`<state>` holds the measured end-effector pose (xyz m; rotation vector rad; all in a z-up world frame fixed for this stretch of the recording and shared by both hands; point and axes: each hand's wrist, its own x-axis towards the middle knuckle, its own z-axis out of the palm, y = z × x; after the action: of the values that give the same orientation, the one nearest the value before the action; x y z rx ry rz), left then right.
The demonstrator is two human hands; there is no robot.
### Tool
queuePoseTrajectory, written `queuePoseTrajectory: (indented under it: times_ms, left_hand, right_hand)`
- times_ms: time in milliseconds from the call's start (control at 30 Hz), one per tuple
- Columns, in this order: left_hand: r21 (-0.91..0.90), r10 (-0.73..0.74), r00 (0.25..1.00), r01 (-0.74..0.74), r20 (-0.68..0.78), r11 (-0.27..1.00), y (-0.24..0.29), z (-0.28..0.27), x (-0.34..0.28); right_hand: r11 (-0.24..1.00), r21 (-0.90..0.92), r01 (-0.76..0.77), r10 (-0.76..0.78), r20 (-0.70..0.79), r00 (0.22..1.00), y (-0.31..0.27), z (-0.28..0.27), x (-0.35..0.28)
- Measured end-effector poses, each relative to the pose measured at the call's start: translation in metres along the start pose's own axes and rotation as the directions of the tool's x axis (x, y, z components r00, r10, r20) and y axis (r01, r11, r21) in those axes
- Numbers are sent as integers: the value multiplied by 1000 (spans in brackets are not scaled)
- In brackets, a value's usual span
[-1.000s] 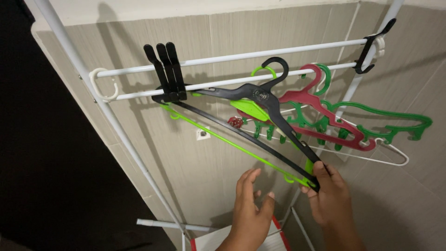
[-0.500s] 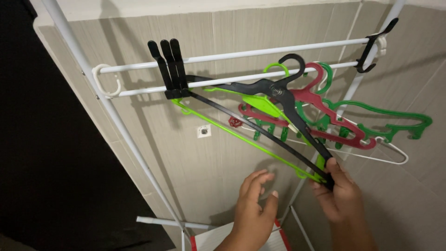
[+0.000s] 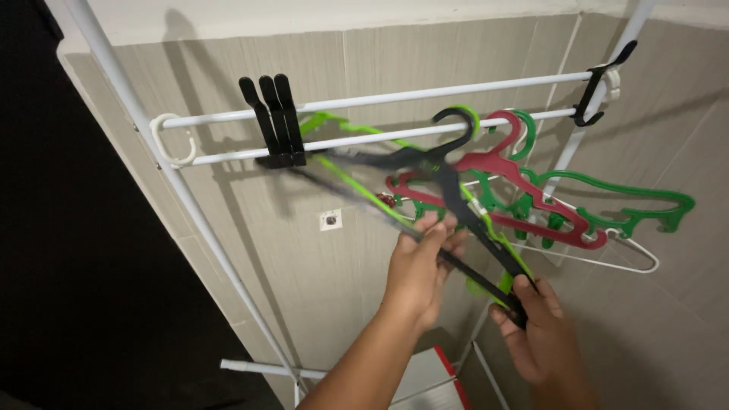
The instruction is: The person removes several white, green, black, and pink plastic hangers from a white metal clothes rack in a bathroom. They gather the hangers into a bundle in their hands and then hang the entire bundle back onto the rack.
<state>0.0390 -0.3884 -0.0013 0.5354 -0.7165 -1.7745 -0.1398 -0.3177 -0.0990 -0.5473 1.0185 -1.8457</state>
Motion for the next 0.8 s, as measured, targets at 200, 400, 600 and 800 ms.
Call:
queuePoseTrajectory:
  times_ms: [200,400,600,800]
  left_hand:
    - [-105,79,997,-76,23,992,-18,3,11]
    - [15,-18,999,17,32,1000,-11,1,-10]
    - [70,-91,993,96,-69,993,-55,-43,1]
    - [813,-25,1000,18,-4,582,-56,-89,-17]
  right_hand:
    - [999,44,9,-13,88,996,-8,7,-5]
    - [994,-33,104,-101,65,993,-30,13,-22]
    - [956,-45,291,-273,238,932,-8,-13,-25]
    - [957,-194,218,-201,101,974,11,-54,-2]
